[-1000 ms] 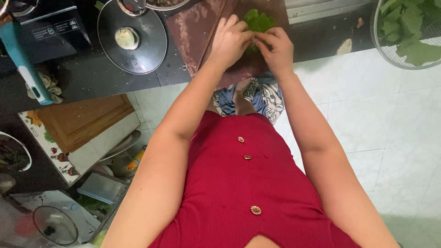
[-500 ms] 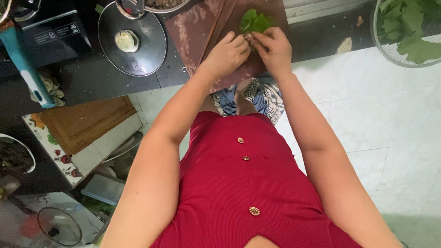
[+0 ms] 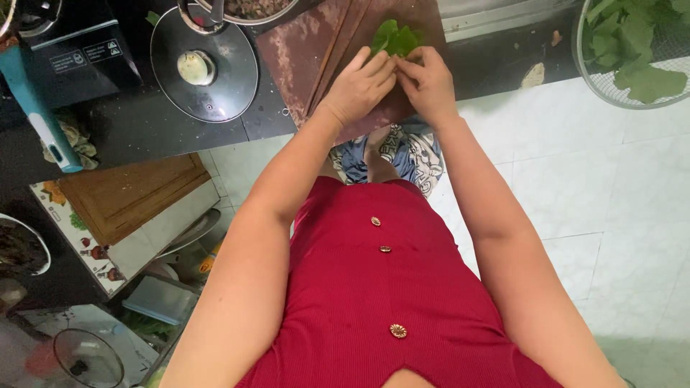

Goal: Rolling seasoned ground meat in green leaves and frying them in a pan.

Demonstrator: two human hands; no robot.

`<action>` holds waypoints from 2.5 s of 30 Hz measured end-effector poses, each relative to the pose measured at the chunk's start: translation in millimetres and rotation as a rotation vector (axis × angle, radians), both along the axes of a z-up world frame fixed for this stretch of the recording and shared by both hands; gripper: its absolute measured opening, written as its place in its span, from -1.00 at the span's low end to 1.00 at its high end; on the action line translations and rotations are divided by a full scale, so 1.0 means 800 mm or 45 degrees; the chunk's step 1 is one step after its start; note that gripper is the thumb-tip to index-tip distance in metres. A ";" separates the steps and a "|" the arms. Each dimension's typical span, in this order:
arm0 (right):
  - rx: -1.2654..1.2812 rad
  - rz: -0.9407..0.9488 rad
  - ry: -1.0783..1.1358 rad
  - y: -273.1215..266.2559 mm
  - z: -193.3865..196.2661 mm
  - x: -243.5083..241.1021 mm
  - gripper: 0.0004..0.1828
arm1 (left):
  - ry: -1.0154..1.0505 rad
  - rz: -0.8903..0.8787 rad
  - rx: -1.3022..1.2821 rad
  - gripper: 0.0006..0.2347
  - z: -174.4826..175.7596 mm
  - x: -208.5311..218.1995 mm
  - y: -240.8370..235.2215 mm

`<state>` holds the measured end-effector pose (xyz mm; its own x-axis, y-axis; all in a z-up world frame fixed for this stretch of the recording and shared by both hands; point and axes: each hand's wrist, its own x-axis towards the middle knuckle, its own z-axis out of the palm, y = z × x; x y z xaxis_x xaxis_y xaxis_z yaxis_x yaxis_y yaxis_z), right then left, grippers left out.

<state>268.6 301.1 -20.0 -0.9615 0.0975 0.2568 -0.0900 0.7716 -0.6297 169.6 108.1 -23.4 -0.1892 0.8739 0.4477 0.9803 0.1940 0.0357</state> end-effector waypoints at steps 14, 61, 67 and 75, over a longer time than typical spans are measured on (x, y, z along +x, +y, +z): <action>-0.150 0.029 -0.050 0.002 -0.001 -0.010 -0.74 | -0.633 0.349 0.249 -0.86 -0.007 -0.002 0.022; 0.220 0.019 0.108 0.008 0.014 -0.026 -0.71 | -0.538 0.354 -0.006 -0.82 -0.013 -0.018 0.033; 0.174 0.009 0.031 0.017 -0.008 -0.038 -0.89 | -0.096 0.335 -0.048 -0.70 0.004 -0.005 0.027; 0.096 0.016 0.043 0.015 0.016 -0.036 -0.79 | -0.213 0.317 -0.103 -0.77 -0.016 -0.014 0.032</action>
<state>239.7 313.3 -7.6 -0.9533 0.0645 0.2950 -0.1200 0.8156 -0.5661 158.1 133.8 -36.6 -0.4668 0.8233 0.3229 0.8843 0.4360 0.1669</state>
